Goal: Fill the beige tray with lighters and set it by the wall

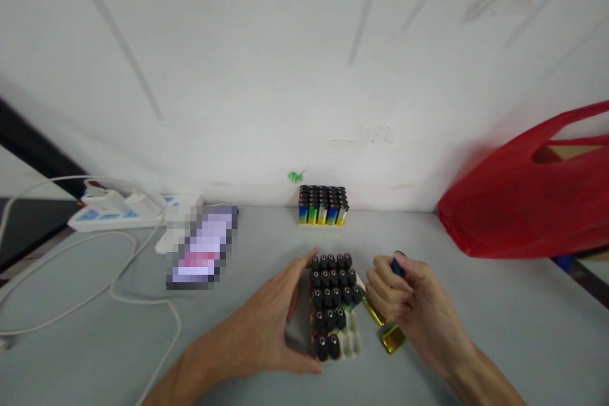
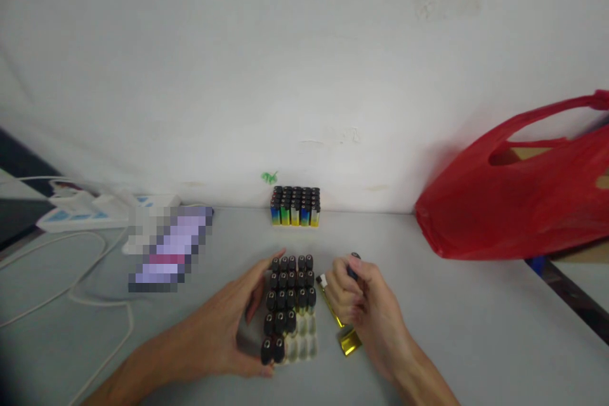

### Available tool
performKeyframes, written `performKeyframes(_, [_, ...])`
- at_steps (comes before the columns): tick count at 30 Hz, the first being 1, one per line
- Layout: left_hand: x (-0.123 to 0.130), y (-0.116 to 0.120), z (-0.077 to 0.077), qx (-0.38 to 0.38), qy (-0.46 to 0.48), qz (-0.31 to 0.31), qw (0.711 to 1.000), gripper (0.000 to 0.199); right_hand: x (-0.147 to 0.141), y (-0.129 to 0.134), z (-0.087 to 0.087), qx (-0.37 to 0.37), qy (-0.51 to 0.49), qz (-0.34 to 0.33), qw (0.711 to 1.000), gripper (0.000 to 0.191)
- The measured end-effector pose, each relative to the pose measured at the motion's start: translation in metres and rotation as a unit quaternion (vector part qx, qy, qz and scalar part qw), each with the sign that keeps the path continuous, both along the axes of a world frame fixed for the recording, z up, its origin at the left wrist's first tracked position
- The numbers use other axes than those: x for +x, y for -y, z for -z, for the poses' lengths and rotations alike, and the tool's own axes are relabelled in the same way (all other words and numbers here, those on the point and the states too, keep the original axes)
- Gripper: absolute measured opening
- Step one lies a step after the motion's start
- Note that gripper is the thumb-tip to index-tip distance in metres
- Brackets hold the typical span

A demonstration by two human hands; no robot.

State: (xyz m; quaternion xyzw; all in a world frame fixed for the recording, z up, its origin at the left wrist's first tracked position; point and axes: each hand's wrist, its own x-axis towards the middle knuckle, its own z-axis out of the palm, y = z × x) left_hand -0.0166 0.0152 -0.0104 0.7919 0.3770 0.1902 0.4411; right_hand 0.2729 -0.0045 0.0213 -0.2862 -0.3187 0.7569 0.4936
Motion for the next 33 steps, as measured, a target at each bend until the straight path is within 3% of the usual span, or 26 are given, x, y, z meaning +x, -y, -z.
performKeyframes(10, [-0.001, 0.0, 0.003, -0.003, -0.005, -0.004, 1.0, 0.16, -0.005, -0.001, 0.002, 0.021, 0.029, -0.001, 0.999, 0.066])
performKeyframes(16, [0.0, 0.0, 0.001, -0.006, 0.005, -0.007, 1.0, 0.158, -0.009, 0.009, 0.0, 0.059, 0.107, 0.065, 0.99, 0.045])
performKeyframes(19, [0.0, 0.0, 0.001, 0.003, 0.001, -0.003, 1.0, 0.156, -0.009, 0.013, 0.001, 0.084, 0.122, 0.06, 0.987, 0.038])
performKeyframes(26, [-0.001, -0.001, 0.003, 0.003, 0.012, 0.002, 1.0, 0.155, -0.001, 0.012, -0.002, 0.214, 0.249, 0.122, 0.937, 0.04])
performKeyframes(29, [-0.001, -0.001, 0.004, -0.002, 0.013, -0.002, 1.0, 0.155, 0.001, 0.011, -0.008, 0.229, 0.298, 0.128, 0.918, 0.04])
performKeyframes(33, [-0.001, 0.0, 0.005, -0.017, 0.019, -0.008, 1.0, 0.155, 0.004, 0.011, -0.01, 0.224, 0.311, 0.109, 0.917, 0.033])
